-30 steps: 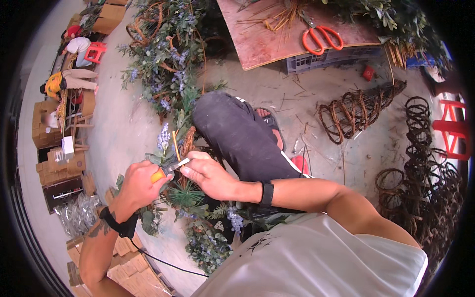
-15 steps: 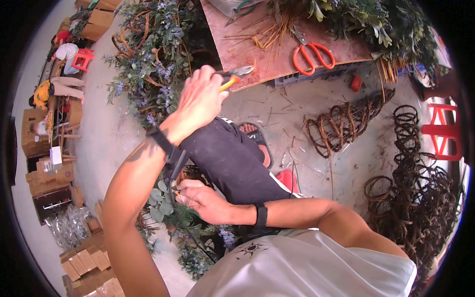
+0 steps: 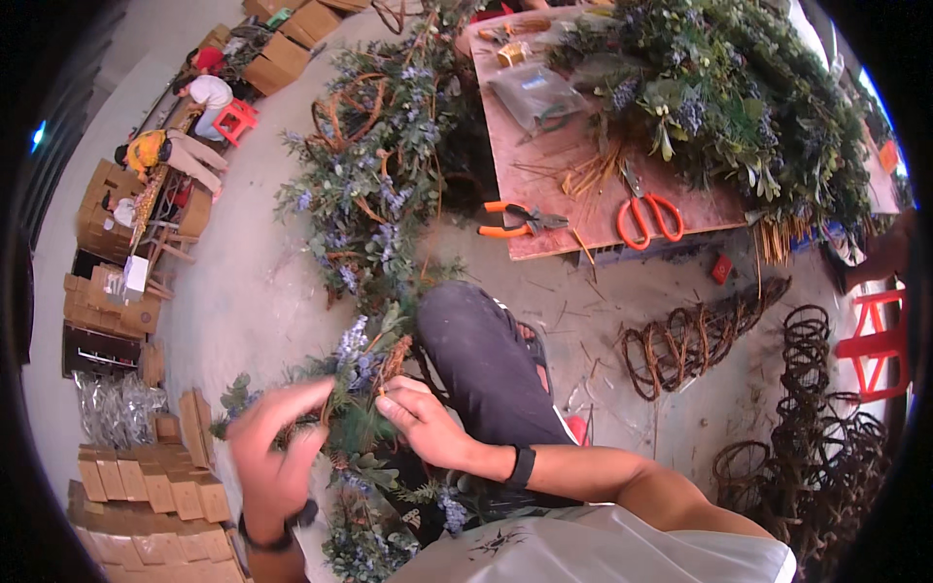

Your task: The person is assembling decorative greenery and floral arrangements using vine bases, faux leaves, and pine cones.

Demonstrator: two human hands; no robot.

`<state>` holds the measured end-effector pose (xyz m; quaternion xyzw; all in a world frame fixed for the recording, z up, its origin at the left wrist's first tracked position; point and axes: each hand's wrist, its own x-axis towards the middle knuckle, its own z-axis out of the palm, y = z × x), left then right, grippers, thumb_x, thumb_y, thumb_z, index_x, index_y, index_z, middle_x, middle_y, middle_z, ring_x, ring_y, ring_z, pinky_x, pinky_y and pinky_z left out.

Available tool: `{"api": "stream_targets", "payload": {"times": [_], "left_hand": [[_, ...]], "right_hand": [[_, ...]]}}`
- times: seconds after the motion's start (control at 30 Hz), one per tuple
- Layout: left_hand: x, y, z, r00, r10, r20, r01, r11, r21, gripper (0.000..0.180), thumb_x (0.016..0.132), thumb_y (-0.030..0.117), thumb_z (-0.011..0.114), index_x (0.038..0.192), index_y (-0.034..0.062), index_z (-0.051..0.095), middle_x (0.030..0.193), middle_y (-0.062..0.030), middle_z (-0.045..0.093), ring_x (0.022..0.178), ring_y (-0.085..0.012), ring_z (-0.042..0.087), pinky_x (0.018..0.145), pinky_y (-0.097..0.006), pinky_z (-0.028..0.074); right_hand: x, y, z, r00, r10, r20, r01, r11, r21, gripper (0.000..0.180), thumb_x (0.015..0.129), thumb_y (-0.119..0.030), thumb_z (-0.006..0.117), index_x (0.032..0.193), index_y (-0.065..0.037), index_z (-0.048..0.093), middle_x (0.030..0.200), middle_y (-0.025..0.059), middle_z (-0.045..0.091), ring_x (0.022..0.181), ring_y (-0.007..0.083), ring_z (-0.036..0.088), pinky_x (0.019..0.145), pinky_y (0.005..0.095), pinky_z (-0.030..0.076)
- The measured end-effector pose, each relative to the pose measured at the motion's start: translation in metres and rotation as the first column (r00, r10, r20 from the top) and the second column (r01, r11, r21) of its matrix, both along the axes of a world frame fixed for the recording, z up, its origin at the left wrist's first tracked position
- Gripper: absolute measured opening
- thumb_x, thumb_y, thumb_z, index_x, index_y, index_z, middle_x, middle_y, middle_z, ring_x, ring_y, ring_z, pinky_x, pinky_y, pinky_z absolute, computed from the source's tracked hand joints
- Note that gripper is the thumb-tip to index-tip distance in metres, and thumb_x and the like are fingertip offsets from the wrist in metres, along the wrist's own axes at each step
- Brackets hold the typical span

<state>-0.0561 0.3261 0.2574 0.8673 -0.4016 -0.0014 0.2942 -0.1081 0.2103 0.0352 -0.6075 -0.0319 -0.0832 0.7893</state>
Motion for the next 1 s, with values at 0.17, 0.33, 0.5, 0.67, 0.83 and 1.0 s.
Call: {"api": "stream_targets", "payload": {"times": [0.17,0.33,0.5,0.67,0.83,1.0], "left_hand": [[-0.103,0.089,-0.013,0.918,0.391,0.067,-0.383,0.917,-0.107,0.031,0.087,0.014,0.066,0.110,-0.0043,0.077,0.103,-0.0208,0.077,0.088,-0.0323,0.074,0.084,-0.039,0.058],[-0.096,0.071,-0.114,0.973,0.230,0.035,-0.228,0.972,-0.048,0.039,0.091,0.009,0.074,0.128,-0.0011,0.069,0.134,-0.0178,0.067,0.114,-0.0360,0.068,0.098,-0.043,0.056],[-0.087,0.064,-0.155,0.911,0.381,0.158,-0.381,0.924,-0.027,0.060,0.091,0.013,0.075,0.147,0.0020,0.057,0.146,-0.0185,0.060,0.125,-0.0408,0.061,0.104,-0.046,0.052],[-0.112,0.040,-0.168,0.890,0.429,0.157,-0.413,0.902,-0.121,0.061,0.091,0.009,0.070,0.149,0.0012,0.053,0.146,-0.0243,0.056,0.126,-0.0429,0.059,0.104,-0.048,0.050],[-0.097,0.049,-0.203,0.799,0.596,0.080,-0.552,0.780,-0.296,0.034,0.093,0.000,0.068,0.127,0.0020,0.069,0.103,-0.0159,0.074,0.095,-0.0372,0.073,0.086,-0.045,0.056],[-0.077,0.063,-0.213,0.799,0.558,0.222,-0.461,0.807,-0.368,0.032,0.090,-0.002,0.069,0.121,0.0072,0.072,0.091,-0.0099,0.074,0.071,-0.0322,0.072,0.063,-0.041,0.056]], "right_hand": [[0.016,0.009,-0.008,0.995,0.046,-0.085,-0.030,0.983,0.183,0.032,0.110,-0.023,0.056,0.128,0.004,0.062,0.130,0.0129,0.064,0.126,0.0238,0.056,0.114,0.0390,0.040],[0.021,0.004,0.025,0.937,0.159,-0.311,-0.021,0.915,0.403,0.022,0.113,-0.025,0.051,0.112,-0.006,0.063,0.095,0.0021,0.060,0.077,0.0101,0.058,0.064,0.0279,0.051],[0.008,0.023,0.032,0.933,0.176,-0.314,-0.031,0.908,0.417,0.026,0.114,-0.029,0.050,0.108,-0.007,0.062,0.093,0.0008,0.057,0.068,0.0099,0.053,0.055,0.0247,0.045],[0.004,0.037,0.042,0.955,0.110,-0.277,0.029,0.890,0.454,0.026,0.114,-0.028,0.050,0.112,-0.005,0.063,0.100,0.0006,0.062,0.086,0.0102,0.058,0.071,0.0261,0.050],[-0.004,0.033,0.052,0.944,0.141,-0.297,0.015,0.884,0.467,0.026,0.112,-0.024,0.054,0.128,-0.007,0.065,0.108,-0.0005,0.070,0.096,0.0090,0.064,0.078,0.0262,0.054],[0.009,0.012,0.035,0.990,0.026,-0.142,-0.028,1.000,-0.014,0.020,0.107,-0.019,0.061,0.122,-0.004,0.064,0.112,0.0057,0.068,0.099,0.0167,0.063,0.079,0.0313,0.052]]}}
